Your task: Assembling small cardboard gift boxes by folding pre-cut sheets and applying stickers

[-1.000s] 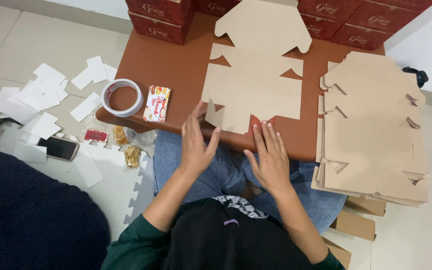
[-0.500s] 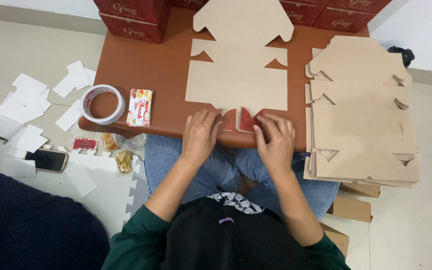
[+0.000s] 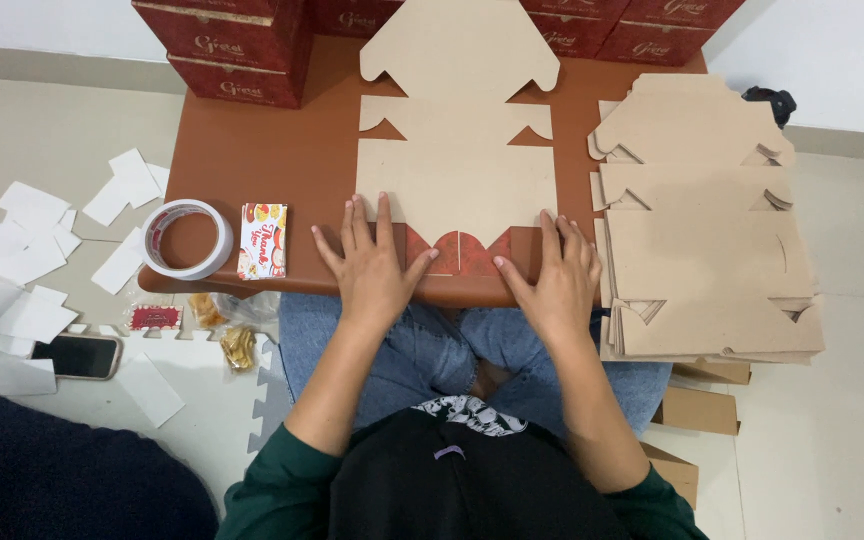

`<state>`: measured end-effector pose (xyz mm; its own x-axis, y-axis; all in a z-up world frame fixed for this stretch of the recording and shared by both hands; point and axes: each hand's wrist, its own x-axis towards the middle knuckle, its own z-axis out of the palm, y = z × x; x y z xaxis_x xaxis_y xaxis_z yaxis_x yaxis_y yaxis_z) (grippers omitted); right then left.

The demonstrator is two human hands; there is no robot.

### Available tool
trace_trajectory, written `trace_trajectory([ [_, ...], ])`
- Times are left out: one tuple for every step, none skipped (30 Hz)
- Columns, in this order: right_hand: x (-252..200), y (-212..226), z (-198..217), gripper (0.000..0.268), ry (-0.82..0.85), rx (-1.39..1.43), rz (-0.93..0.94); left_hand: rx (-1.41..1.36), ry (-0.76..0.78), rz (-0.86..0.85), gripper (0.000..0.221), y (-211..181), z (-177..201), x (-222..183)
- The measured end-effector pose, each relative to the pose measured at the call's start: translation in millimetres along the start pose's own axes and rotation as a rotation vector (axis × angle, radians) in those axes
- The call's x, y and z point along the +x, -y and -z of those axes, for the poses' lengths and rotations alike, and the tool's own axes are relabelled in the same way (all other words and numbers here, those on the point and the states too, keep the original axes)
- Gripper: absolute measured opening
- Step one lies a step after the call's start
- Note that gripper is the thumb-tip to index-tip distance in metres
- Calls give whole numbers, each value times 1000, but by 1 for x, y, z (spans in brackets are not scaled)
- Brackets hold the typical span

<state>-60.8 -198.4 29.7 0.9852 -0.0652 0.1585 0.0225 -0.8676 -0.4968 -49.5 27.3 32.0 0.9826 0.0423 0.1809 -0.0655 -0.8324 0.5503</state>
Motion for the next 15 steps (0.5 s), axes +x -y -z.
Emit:
trace_trajectory([
  [-1, 0, 1, 83, 18, -17, 6, 43, 38, 19, 95, 1, 0, 0],
  [-1, 0, 2, 83, 35, -36, 15, 85, 73, 39, 95, 1, 0, 0],
  [-3, 2, 5, 83, 33, -37, 16, 83, 71, 38, 95, 2, 0, -2],
  [-5, 5, 9, 83, 56, -33, 8, 104, 87, 39, 93, 2, -1, -4],
  [-7, 7, 12, 84, 80, -29, 0, 125, 103, 40, 91, 3, -1, -5],
  [-2, 6, 15, 84, 76, -29, 1, 126, 101, 37, 91, 1, 1, -3],
  [2, 5, 18, 86, 113, -37, 1, 141, 100, -47, 82, -1, 2, -1],
  [4, 5, 21, 88, 156, -44, -1, 158, 106, -127, 74, -2, 4, -2],
  [16, 0, 22, 88, 159, -43, -2, 159, 108, -126, 74, -7, 3, 1],
  [27, -4, 24, 91, 214, -95, 18, 108, 173, -302, 61, -11, 1, 4],
  [38, -9, 25, 95, 270, -147, 39, 55, 237, -478, 52, -16, 0, 6],
  [52, -5, 32, 95, 268, -148, 38, 54, 236, -480, 52, -17, -9, 5],
  [66, -1, 39, 87, 311, -139, 40, 35, 316, -542, 49, -17, -17, 4],
  [81, 4, 46, 80, 350, -130, 41, 17, 395, -607, 47, -18, -25, 4],
  [96, 0, 43, 80, 345, -130, 39, 17, 395, -612, 47, -19, -26, 3],
])
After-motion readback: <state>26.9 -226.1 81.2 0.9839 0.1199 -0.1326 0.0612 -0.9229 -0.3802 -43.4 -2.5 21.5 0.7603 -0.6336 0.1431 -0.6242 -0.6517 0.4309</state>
